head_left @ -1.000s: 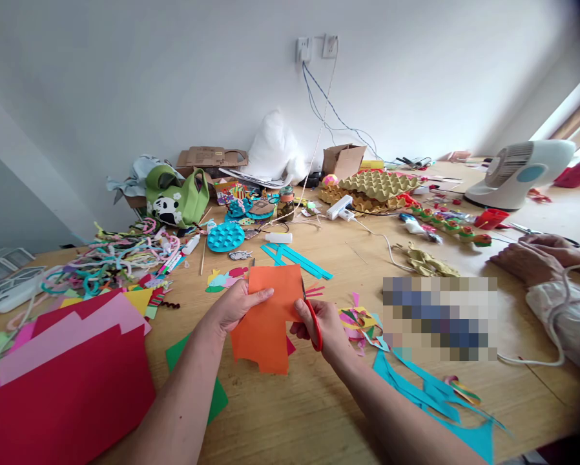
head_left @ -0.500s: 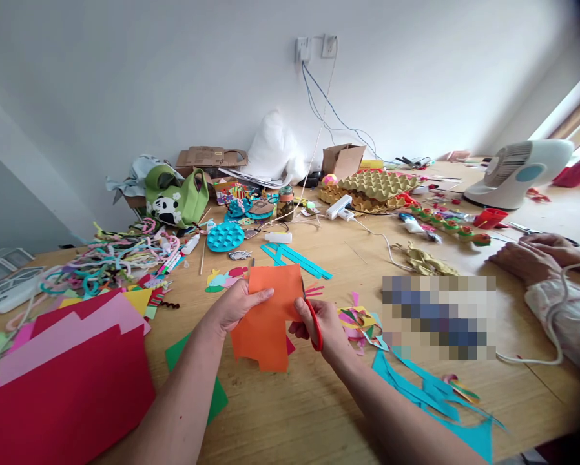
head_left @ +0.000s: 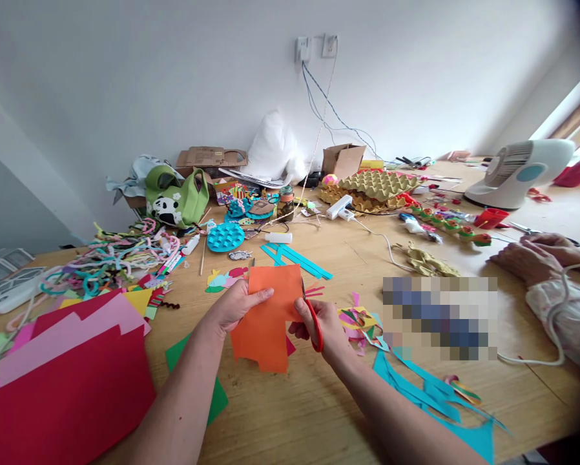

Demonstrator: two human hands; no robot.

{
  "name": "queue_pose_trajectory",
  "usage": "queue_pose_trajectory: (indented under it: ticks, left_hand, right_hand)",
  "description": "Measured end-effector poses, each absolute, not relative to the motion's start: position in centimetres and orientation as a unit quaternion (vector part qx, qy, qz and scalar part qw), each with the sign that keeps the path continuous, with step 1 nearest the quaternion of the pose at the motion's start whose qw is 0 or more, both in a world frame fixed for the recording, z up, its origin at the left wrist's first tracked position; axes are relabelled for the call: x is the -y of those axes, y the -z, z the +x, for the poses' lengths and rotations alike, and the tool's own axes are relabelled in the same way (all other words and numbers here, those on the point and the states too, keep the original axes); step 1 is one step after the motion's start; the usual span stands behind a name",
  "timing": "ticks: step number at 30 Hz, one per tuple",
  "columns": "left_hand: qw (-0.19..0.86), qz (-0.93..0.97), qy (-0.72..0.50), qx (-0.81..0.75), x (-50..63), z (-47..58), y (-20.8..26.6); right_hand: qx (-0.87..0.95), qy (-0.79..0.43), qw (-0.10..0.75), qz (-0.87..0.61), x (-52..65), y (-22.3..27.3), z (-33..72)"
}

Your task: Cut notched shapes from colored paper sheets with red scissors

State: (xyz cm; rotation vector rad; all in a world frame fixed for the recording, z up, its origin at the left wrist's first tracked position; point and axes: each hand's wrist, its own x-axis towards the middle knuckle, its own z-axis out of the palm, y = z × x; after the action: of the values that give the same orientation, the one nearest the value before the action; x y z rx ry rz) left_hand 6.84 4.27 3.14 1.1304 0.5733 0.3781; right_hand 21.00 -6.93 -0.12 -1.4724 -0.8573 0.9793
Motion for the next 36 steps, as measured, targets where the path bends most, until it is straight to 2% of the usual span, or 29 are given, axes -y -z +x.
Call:
queue_pose_trajectory:
  ticks: [36]
  left_hand:
    - [0.792, 0.523, -0.178, -0.261, -4.31, 6.95, -2.92]
  right_hand:
    - [0.35, -0.418, 0.562, -0.622, 7.04, 0.0, 20.98]
